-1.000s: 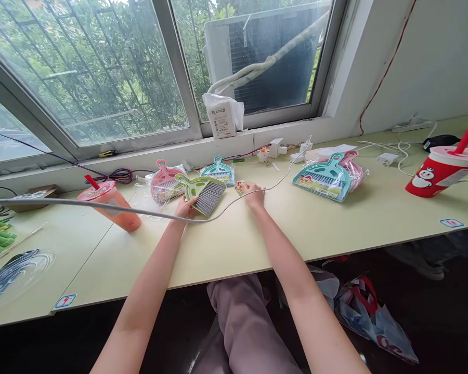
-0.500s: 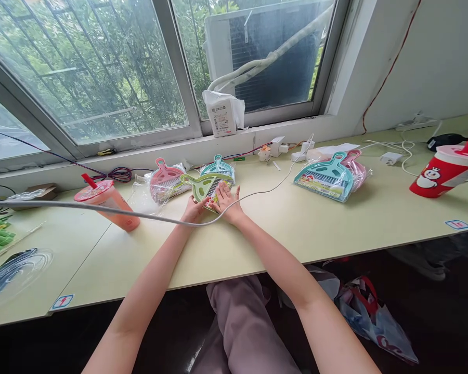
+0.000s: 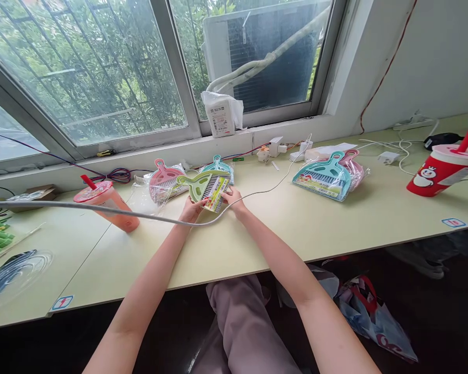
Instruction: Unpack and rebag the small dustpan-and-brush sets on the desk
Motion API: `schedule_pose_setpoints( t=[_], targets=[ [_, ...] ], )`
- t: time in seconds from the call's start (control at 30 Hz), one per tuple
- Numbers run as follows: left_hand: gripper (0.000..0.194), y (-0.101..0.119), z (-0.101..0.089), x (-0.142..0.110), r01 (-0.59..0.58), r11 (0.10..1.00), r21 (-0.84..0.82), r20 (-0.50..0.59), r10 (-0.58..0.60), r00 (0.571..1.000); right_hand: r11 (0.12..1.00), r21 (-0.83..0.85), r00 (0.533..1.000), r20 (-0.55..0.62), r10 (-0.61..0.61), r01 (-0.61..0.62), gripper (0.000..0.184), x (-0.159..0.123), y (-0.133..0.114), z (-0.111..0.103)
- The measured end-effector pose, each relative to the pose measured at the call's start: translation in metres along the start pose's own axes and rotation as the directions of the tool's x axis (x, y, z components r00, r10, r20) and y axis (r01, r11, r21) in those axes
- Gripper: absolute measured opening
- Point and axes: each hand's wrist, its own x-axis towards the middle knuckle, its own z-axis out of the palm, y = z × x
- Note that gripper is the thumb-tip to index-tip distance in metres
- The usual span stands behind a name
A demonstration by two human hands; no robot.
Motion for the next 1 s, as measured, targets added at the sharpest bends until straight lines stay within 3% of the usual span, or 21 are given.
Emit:
schedule_pose_setpoints(
  t=[0.07,0.13,0.3,0.43,0.63,0.73,0.9,1.0],
  targets=[
    [0.078,0.0,0.0,-0.001,0.013,1.0,0.02,0.04,-0.014,0.999,0.985,0.151,0.997,0.02,0.076,-0.078,0.045,-0.001,-0.002,-0.001],
    [0.08,0.001,0.0,-0.001,0.02,1.0,0.024,0.072,-0.021,0.997,0.979,0.175,0.994,-0.023,0.109,-0.104,0.051,-0.003,-0.004,0.0],
    [0.08,0.007,-0.005,-0.001,0.026,0.999,0.035,0.12,-0.03,0.992,0.997,-0.049,0.994,-0.085,-0.062,0.058,0.069,-0.006,-0.009,0.007],
    [0.077,0.01,-0.01,-0.002,0.074,0.995,0.065,0.147,-0.083,0.986,0.936,-0.283,0.962,-0.115,-0.249,0.208,0.064,-0.012,-0.01,0.011],
    [0.071,0.007,-0.006,-0.005,0.083,0.991,0.104,0.167,-0.099,0.981,0.894,-0.413,0.927,-0.237,-0.29,0.174,0.048,-0.014,-0.011,0.009],
    [0.072,0.008,-0.005,-0.006,0.084,0.987,0.135,0.17,-0.107,0.98,0.915,-0.37,0.935,-0.24,-0.26,0.16,0.043,-0.013,-0.01,0.008],
    [0.077,0.009,-0.003,-0.005,0.068,0.974,0.216,0.207,-0.114,0.972,0.98,-0.142,0.959,-0.228,-0.17,0.139,0.039,-0.011,-0.01,0.006],
    [0.069,0.01,-0.004,-0.002,-0.057,0.911,0.407,0.042,0.044,0.998,0.995,-0.075,0.966,-0.245,-0.087,0.071,0.036,-0.008,-0.011,0.003]
  ],
)
